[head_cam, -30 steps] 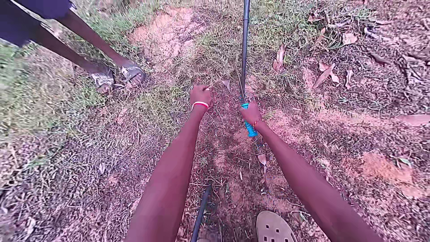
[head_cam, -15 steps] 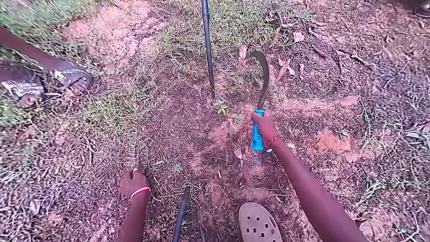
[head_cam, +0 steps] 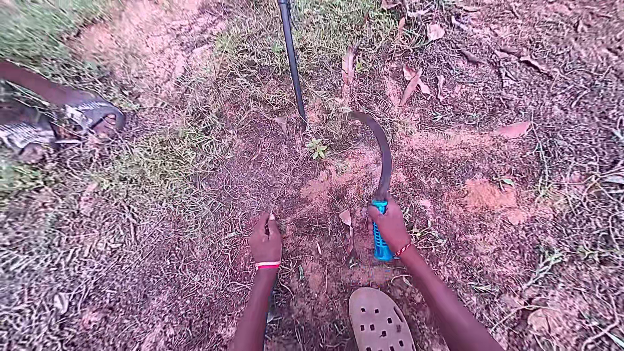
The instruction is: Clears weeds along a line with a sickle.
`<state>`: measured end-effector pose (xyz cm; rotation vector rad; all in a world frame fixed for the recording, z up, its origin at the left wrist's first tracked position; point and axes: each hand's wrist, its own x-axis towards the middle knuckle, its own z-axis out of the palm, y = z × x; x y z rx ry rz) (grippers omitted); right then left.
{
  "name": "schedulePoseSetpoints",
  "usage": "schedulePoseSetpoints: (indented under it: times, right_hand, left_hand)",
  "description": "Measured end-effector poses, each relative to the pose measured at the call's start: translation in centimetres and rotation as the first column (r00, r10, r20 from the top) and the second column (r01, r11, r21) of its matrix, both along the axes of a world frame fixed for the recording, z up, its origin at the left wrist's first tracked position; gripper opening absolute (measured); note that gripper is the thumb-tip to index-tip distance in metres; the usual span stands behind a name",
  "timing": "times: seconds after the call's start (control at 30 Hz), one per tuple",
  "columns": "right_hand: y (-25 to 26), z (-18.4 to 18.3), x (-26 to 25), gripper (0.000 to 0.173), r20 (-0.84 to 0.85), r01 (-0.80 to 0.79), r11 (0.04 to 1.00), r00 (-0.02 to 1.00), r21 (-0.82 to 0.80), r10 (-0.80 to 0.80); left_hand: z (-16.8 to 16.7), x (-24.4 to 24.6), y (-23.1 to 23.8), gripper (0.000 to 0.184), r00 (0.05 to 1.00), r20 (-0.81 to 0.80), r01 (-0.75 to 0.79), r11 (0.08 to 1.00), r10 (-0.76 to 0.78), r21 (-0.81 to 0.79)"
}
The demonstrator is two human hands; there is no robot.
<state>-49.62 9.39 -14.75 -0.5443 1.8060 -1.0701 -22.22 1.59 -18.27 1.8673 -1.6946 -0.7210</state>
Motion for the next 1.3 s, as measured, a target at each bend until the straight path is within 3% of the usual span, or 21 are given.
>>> schedulePoseSetpoints:
  times: [0.1,0.23,0.33,0.47,0.6,0.77,0.87,0.93,1.07,1.2,1.3]
  right_hand:
    - [-7.2,1.1,-3.3,0.031,0.104,0.063,0.992,0.993,-0.109,-0.052]
    - [-12.6,0.0,-5.3,0.023,0.262,0.005,0.997,0.965,0.076,-0.025]
    - [-10.3,-0.8,-3.8,0.029,0.212,-0.087,0.979,0.976,0.182,0.047]
    - [-2.9,-0.3,-1.3,0.037,0.175,-0.147,0.953,0.979,0.265,0.102]
    - [1.5,0.8,-0.5,0.047,0.064,-0.131,0.973,0.991,0.192,0.121]
    - [-4.6,2.2,-3.3,0.04,-0.158,-0.121,0.987,0.978,0.108,0.137]
    - [-9.9,0.5,-5.3,0.043,-0.161,-0.145,0.977,0.972,0.159,0.17]
    - [-11.2,-1.3,-5.7,0.039,-0.079,-0.149,0.97,0.983,0.19,0.166]
    - [-8.8,-1.4,-4.1,0.039,-0.051,-0.156,0.961,0.984,0.23,0.172]
    - [-5.5,0.0,-2.2,0.045,-0.279,-0.235,0.91,0.899,0.341,0.337]
    - [-5.2,1.7,-0.4,0.047,-0.436,-0.288,0.922,0.817,0.26,0.378]
  left_hand:
    - [-0.7,-1.0,0.7,0.036,0.999,0.005,0.04,0.999,-0.04,0.031]
    - [-2.0,-1.7,1.9,0.034,0.993,-0.095,-0.064,0.998,0.063,-0.008]
    - [-1.8,-1.4,2.1,0.034,0.982,-0.139,-0.128,0.992,0.129,0.021]
    - [-1.4,-1.3,2.4,0.034,0.982,-0.121,-0.142,0.989,0.146,0.038]
    - [-1.9,-1.5,2.3,0.034,0.989,-0.092,-0.112,0.993,0.116,0.044]
    - [-0.6,-2.3,2.0,0.035,0.994,0.093,-0.063,0.986,0.049,0.152]
    - [-0.1,-2.7,1.8,0.036,0.989,0.138,-0.079,0.973,0.049,0.218]
    - [-0.2,-2.8,1.8,0.036,0.991,0.118,-0.086,0.975,0.062,0.205]
    - [-0.5,-2.6,2.3,0.036,0.99,0.123,-0.081,0.983,0.061,0.166]
    - [-1.3,-3.4,2.9,0.037,0.981,0.186,-0.071,0.994,0.055,0.08]
    - [-2.4,-3.6,3.2,0.036,0.966,0.246,-0.073,0.997,0.077,-0.026]
